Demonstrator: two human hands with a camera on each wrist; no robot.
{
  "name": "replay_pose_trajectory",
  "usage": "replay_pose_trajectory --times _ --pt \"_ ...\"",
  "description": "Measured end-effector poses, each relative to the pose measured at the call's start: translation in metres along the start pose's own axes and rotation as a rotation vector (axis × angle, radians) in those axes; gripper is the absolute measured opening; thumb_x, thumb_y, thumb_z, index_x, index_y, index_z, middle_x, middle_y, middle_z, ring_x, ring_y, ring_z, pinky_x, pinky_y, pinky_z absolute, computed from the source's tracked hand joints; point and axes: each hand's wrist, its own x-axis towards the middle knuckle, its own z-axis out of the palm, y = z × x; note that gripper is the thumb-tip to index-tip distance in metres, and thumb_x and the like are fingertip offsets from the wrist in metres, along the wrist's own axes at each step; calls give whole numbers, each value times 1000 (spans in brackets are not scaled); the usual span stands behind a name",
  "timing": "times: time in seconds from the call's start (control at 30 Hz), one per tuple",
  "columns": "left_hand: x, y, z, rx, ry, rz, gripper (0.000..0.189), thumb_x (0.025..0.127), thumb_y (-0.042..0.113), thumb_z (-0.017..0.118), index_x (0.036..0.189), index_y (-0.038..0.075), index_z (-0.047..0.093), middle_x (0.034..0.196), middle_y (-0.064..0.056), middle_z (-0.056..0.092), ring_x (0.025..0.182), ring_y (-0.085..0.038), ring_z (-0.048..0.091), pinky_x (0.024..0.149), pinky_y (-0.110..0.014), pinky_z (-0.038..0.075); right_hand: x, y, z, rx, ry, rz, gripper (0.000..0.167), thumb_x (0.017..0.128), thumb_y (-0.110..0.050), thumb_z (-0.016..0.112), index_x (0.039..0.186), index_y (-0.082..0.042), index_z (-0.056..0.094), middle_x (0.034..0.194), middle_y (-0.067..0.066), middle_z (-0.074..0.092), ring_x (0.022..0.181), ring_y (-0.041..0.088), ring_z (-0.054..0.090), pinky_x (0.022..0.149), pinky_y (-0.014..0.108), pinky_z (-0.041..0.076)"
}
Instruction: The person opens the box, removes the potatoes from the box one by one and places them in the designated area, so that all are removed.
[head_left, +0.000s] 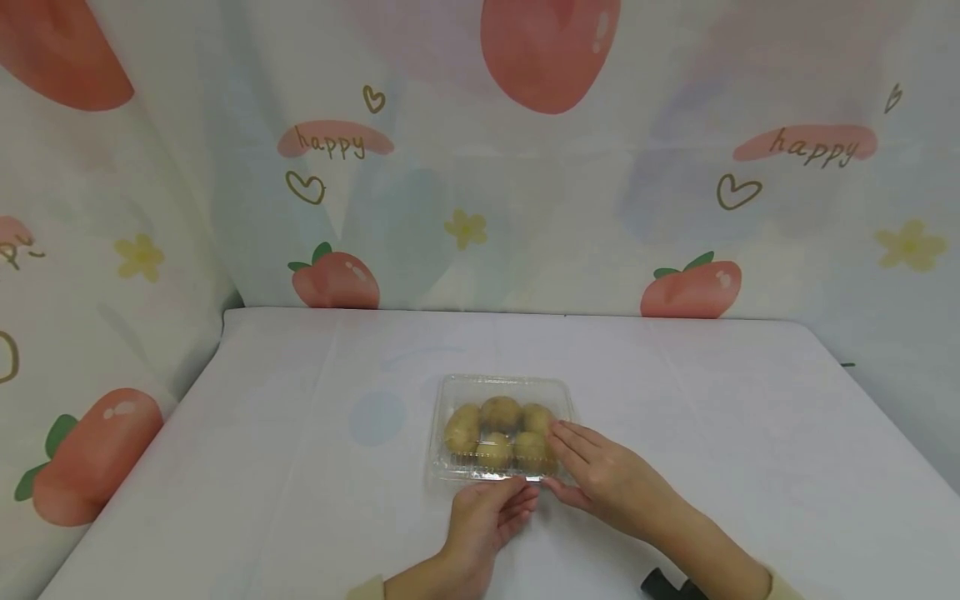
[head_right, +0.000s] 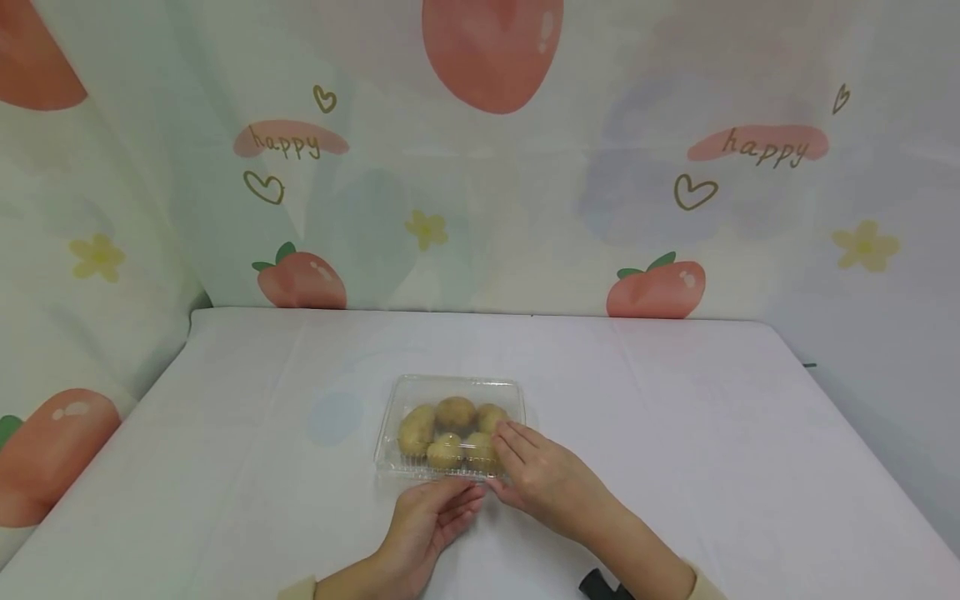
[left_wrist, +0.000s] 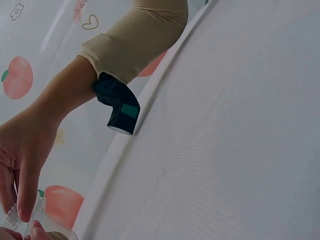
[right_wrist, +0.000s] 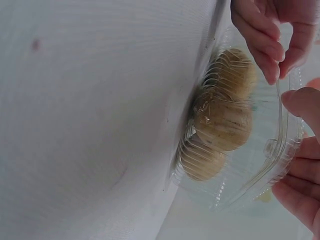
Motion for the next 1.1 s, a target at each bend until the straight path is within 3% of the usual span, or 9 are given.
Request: replay_pose_trajectory --times 0.53,0.93,1.1 --pt "3 -13 16 -9 10 29 20 85 10 59 93 -8 64 78 -9 67 70 -13 64 65 -21 51 -2 0 -2 -5 -19 7 50 98 -32 35 99 10 63 102 21 63 92 29 62 75 36 51" --pt "6 -16 16 9 15 49 16 86 9 61 89 -7 63 79 -10 68 67 -11 62 62 -19 50 -2 2 -2 5 -10 -22 49 98 -29 33 99 10 63 102 23 63 92 30 62 74 36 51" --pt "7 -16 17 4 31 66 13 85 6 62 87 -7 62 79 -10 67 67 -11 63 64 -21 51 -3 3 -4 38 -20 9 48 97 -32 37 101 9 63 103 21 63 94 28 62 76 36 51"
